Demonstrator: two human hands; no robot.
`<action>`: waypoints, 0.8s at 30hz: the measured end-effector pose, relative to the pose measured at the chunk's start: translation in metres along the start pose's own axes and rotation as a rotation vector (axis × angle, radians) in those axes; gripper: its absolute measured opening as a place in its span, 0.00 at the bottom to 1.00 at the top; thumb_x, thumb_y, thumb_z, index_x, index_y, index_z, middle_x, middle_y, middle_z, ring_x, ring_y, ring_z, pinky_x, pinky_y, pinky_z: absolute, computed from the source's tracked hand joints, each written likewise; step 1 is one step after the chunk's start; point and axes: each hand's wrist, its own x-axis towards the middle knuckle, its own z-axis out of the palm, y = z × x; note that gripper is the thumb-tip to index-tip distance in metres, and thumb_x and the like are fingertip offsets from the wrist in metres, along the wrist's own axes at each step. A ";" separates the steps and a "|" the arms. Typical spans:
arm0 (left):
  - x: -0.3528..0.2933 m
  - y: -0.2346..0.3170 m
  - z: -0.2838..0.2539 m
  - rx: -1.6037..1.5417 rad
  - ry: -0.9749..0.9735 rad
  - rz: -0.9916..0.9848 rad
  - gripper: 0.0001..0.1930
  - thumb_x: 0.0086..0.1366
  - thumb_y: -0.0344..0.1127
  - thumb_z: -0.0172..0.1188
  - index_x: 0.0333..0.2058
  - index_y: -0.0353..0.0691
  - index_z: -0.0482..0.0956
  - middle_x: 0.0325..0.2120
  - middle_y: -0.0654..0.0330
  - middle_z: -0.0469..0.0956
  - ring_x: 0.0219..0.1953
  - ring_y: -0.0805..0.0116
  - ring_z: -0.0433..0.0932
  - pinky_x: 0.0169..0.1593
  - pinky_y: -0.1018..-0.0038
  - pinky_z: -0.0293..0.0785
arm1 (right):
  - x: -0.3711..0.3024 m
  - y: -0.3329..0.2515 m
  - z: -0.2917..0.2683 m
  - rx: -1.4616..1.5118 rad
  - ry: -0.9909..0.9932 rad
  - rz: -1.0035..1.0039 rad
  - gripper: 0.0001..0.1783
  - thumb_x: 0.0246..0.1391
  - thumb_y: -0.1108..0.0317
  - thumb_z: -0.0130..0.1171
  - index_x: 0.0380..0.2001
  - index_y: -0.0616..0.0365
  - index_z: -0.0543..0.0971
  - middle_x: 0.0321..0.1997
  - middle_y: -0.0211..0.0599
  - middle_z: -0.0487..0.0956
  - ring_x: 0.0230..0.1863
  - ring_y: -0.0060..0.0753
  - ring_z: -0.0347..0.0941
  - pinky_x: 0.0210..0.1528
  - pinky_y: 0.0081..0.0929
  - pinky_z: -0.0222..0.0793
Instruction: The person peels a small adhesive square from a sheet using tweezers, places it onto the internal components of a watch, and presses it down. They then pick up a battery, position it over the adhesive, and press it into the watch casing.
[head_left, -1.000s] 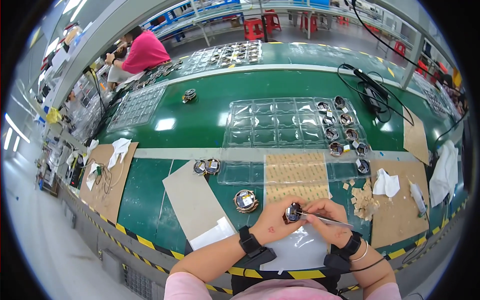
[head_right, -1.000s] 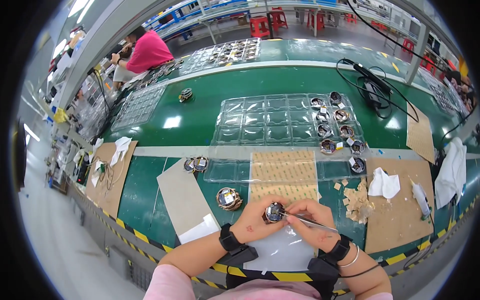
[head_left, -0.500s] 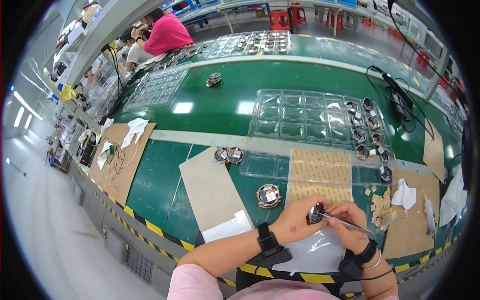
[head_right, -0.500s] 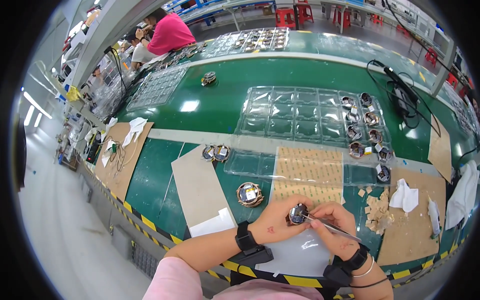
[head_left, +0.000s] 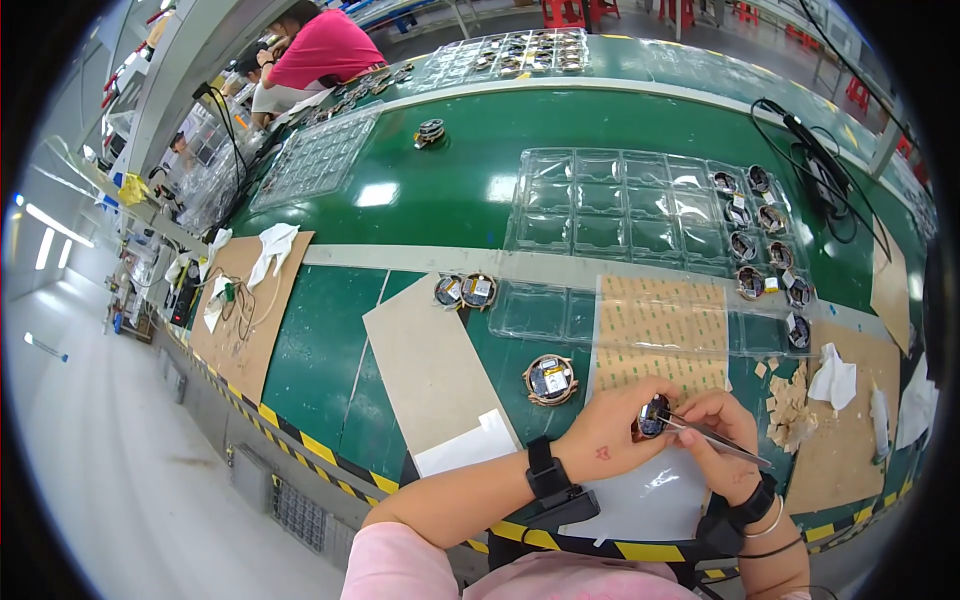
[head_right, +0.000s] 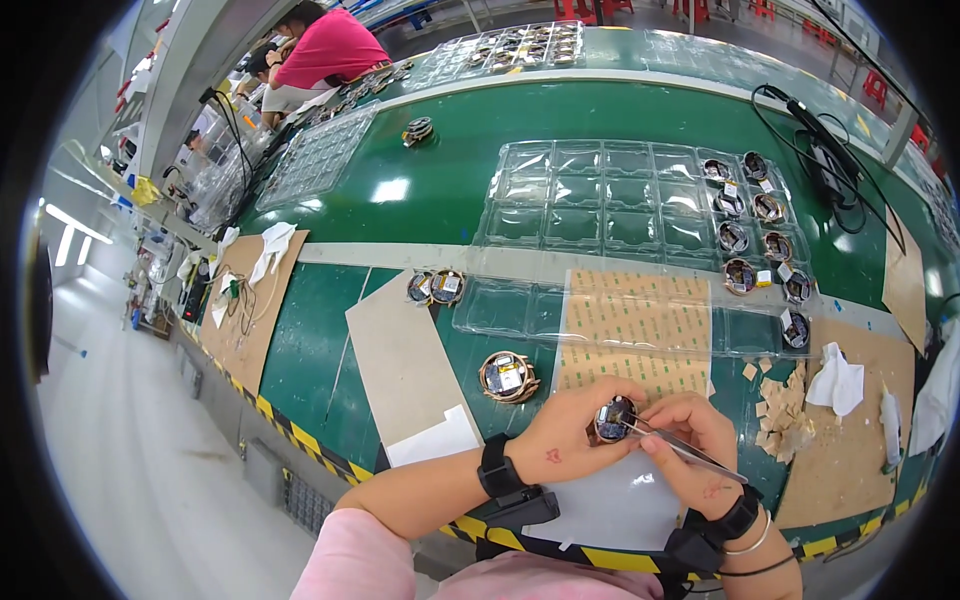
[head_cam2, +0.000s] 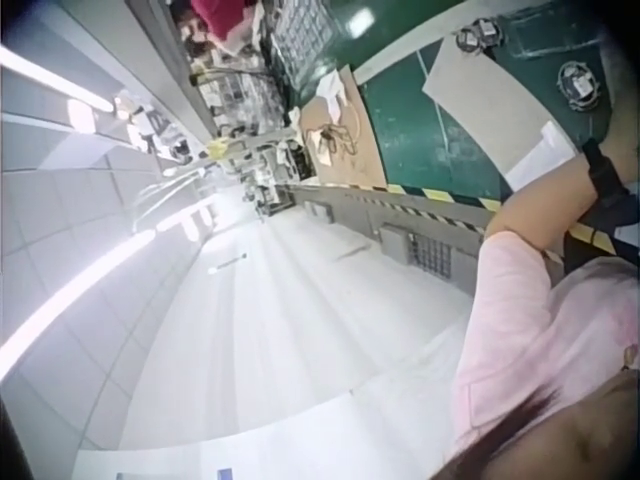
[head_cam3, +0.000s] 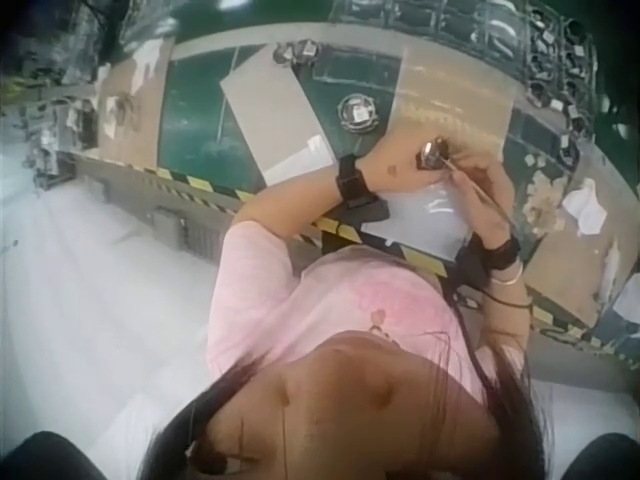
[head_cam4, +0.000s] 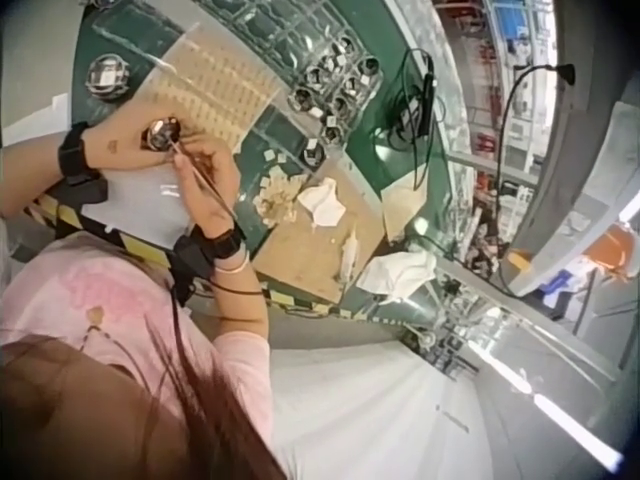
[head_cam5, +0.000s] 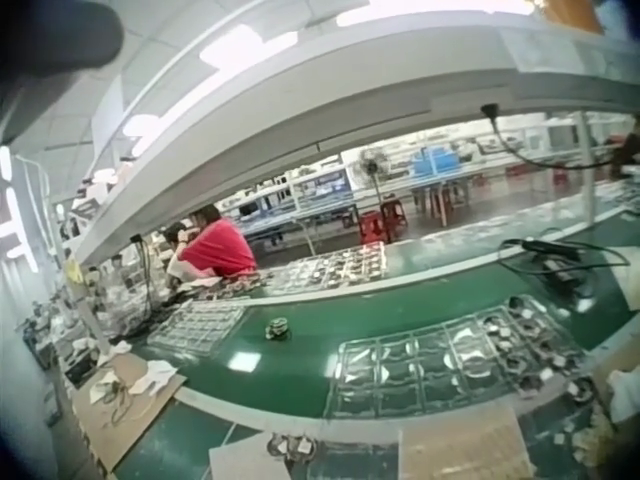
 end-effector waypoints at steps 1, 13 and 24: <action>0.000 0.000 0.000 0.001 0.007 0.009 0.21 0.51 0.32 0.66 0.44 0.41 0.72 0.33 0.56 0.77 0.33 0.61 0.79 0.35 0.72 0.74 | 0.000 0.000 0.000 0.001 -0.001 -0.002 0.11 0.51 0.76 0.62 0.36 0.63 0.71 0.41 0.41 0.74 0.41 0.26 0.74 0.44 0.22 0.72; 0.000 -0.001 0.000 0.012 0.018 0.029 0.20 0.51 0.32 0.66 0.44 0.41 0.73 0.33 0.57 0.77 0.33 0.61 0.80 0.35 0.72 0.74 | 0.001 -0.002 0.000 -0.002 -0.021 0.007 0.10 0.51 0.78 0.61 0.36 0.64 0.71 0.41 0.41 0.74 0.40 0.28 0.75 0.45 0.23 0.72; 0.000 0.000 -0.001 0.016 -0.010 -0.028 0.19 0.51 0.31 0.65 0.43 0.40 0.73 0.32 0.57 0.77 0.32 0.64 0.79 0.35 0.73 0.74 | 0.001 -0.004 0.000 0.030 -0.030 0.013 0.10 0.52 0.79 0.60 0.37 0.64 0.71 0.42 0.41 0.74 0.41 0.28 0.75 0.46 0.24 0.72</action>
